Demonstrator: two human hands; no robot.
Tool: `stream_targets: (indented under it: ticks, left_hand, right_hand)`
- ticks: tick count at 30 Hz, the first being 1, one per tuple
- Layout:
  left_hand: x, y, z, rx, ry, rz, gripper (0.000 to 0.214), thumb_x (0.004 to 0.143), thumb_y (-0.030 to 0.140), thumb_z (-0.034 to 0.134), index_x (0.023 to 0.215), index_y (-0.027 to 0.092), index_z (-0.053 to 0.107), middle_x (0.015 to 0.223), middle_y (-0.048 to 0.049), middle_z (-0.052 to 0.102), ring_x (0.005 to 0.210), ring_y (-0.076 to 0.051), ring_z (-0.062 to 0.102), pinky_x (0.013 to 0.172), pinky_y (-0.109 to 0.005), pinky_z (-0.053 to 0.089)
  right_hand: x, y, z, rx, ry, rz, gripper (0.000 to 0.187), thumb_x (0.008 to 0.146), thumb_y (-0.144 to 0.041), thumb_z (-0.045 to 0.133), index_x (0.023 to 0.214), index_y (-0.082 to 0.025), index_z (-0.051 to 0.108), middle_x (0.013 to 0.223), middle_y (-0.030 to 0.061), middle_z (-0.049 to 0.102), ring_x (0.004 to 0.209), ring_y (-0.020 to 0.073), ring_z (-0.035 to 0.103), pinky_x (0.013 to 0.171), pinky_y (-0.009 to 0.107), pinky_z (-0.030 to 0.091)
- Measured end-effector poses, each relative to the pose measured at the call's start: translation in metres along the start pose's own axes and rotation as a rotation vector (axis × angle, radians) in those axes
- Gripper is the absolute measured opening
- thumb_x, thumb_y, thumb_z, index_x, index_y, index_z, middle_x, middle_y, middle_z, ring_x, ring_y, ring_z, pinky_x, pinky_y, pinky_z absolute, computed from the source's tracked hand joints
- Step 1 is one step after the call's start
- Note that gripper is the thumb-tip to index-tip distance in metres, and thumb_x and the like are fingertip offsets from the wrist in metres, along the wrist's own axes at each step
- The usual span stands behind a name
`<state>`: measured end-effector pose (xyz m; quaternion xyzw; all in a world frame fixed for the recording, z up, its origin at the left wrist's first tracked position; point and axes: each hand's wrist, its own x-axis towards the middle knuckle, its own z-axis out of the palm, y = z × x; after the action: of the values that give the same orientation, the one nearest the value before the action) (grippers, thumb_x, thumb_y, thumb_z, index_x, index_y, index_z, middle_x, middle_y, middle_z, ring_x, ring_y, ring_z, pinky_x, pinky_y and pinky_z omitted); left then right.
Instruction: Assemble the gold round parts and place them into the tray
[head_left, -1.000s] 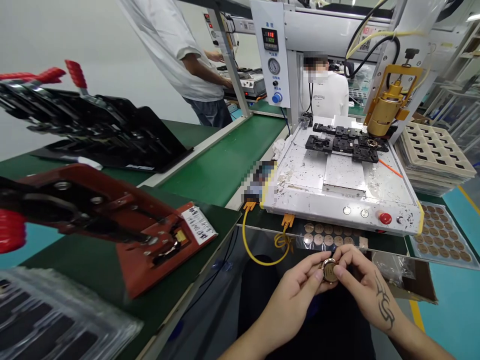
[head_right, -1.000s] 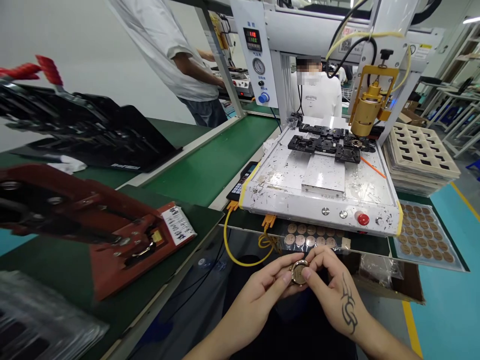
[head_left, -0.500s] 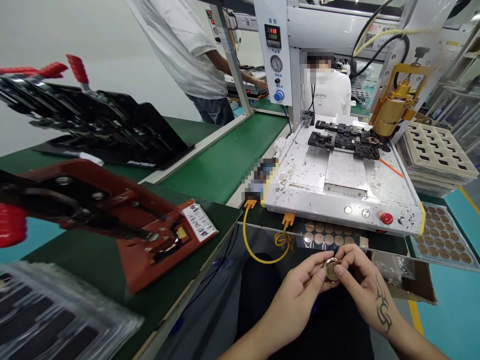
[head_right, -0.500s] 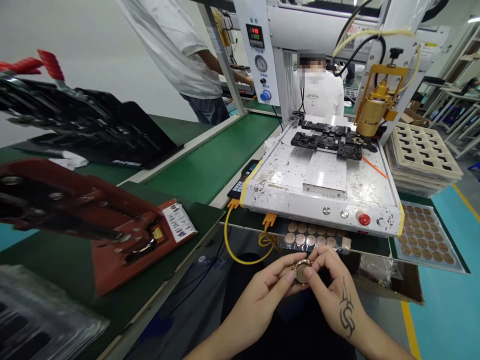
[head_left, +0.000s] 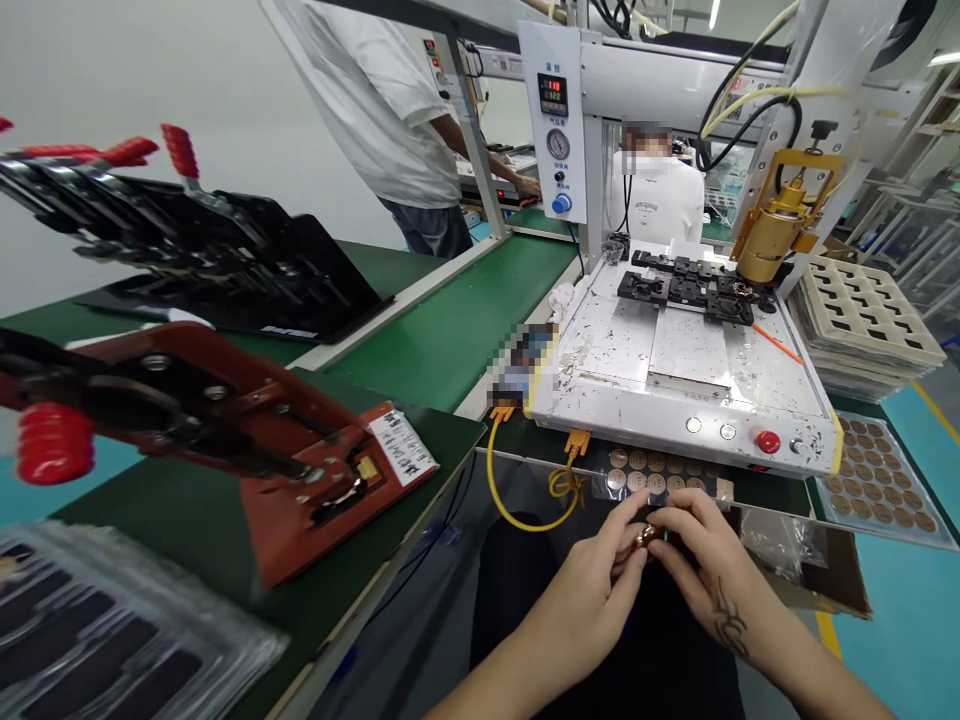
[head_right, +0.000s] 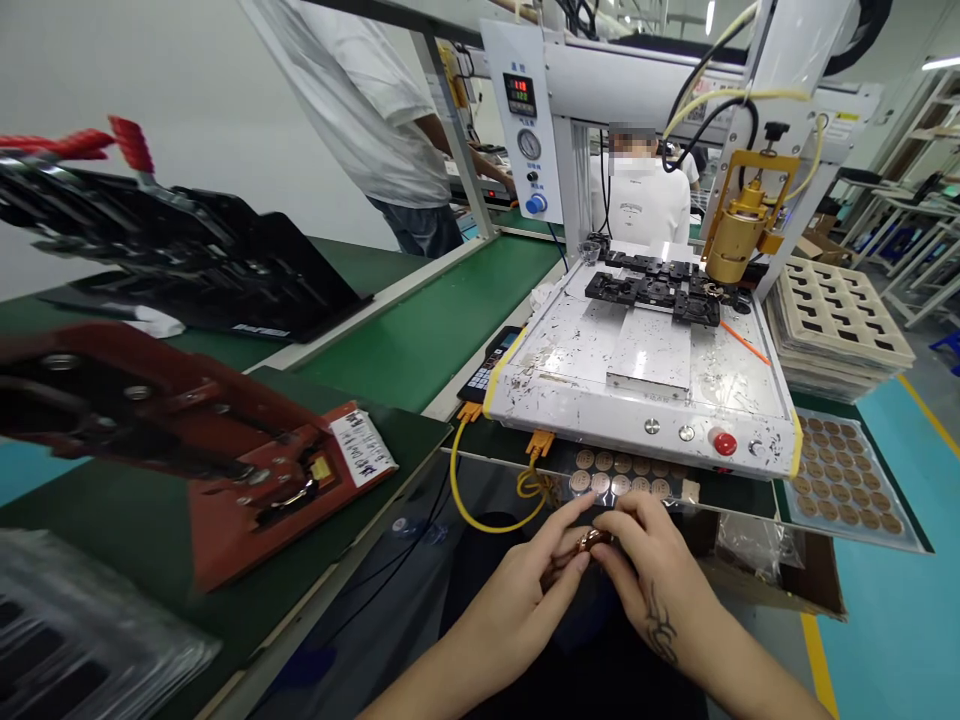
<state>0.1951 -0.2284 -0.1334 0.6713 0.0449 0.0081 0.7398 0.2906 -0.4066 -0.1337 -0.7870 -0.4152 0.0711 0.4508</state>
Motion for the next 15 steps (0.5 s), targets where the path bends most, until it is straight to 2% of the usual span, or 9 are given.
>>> stream_targets:
  ticks: [2,3,5,8,10,12,15]
  left_hand:
    - [0.001,0.005,-0.006,0.018,0.035,0.029,0.053,0.105,0.036,0.063,0.155,0.025,0.052,0.138,-0.0132,0.074,0.125,-0.028,0.072,0.111,-0.04,0.054]
    - [0.002,0.007,-0.009,-0.006,0.08,0.043,0.053,0.104,0.038,0.064,0.154,0.026,0.052,0.144,-0.0137,0.071,0.129,-0.028,0.07,0.113,-0.04,0.053]
    - [0.003,0.01,-0.013,-0.074,0.179,0.059,0.053,0.101,0.04,0.069,0.15,0.026,0.053,0.147,-0.0145,0.067,0.128,-0.028,0.07,0.112,-0.04,0.053]
    - [0.005,0.013,-0.016,-0.101,0.266,0.05,0.048,0.092,0.039,0.08,0.134,0.023,0.063,0.129,-0.0126,0.075,0.111,-0.026,0.074,0.102,-0.038,0.058]
    - [0.003,0.016,-0.017,-0.08,0.28,0.035,0.034,0.089,0.037,0.083,0.115,0.02,0.07,0.11,-0.0095,0.078,0.1,-0.024,0.075,0.094,-0.035,0.058]
    - [0.0,0.021,-0.02,-0.065,0.273,0.024,0.024,0.09,0.037,0.082,0.1,0.019,0.072,0.096,-0.0069,0.077,0.091,-0.022,0.074,0.087,-0.033,0.058]
    - [-0.007,0.032,-0.029,-0.019,0.275,0.02,0.022,0.092,0.038,0.079,0.095,0.018,0.071,0.084,-0.0043,0.074,0.079,-0.02,0.07,0.076,-0.03,0.056]
  right_hand:
    - [0.008,-0.002,-0.001,0.071,0.012,-0.009,0.014,0.106,-0.028,0.058,0.111,-0.026,0.071,0.109,0.009,0.069,0.101,0.0258,0.066,0.091,0.039,0.055]
    - [0.013,-0.003,-0.001,0.137,0.035,0.035,0.011,0.104,-0.033,0.062,0.104,-0.026,0.071,0.1,0.0071,0.07,0.091,0.0239,0.066,0.084,0.037,0.055]
    - [0.022,-0.005,0.004,0.351,0.078,0.19,0.022,0.1,-0.045,0.07,0.094,-0.024,0.068,0.08,0.0018,0.067,0.068,0.0179,0.06,0.064,0.031,0.05]
    - [0.033,-0.007,0.017,0.674,0.073,0.371,0.039,0.094,-0.059,0.074,0.092,-0.022,0.064,0.063,-0.0044,0.059,0.05,0.0112,0.048,0.047,0.024,0.039]
    - [0.037,-0.009,0.027,0.764,0.046,0.379,0.042,0.092,-0.061,0.076,0.091,-0.021,0.063,0.062,-0.005,0.058,0.047,0.0097,0.047,0.045,0.022,0.038]
    - [0.039,-0.011,0.033,0.768,0.024,0.34,0.04,0.091,-0.058,0.079,0.093,-0.02,0.065,0.069,-0.0021,0.064,0.053,0.011,0.053,0.049,0.023,0.043]
    - [0.044,-0.014,0.03,0.666,-0.022,0.227,0.038,0.092,-0.047,0.081,0.118,-0.022,0.07,0.087,0.0019,0.071,0.072,0.0165,0.065,0.064,0.028,0.055]
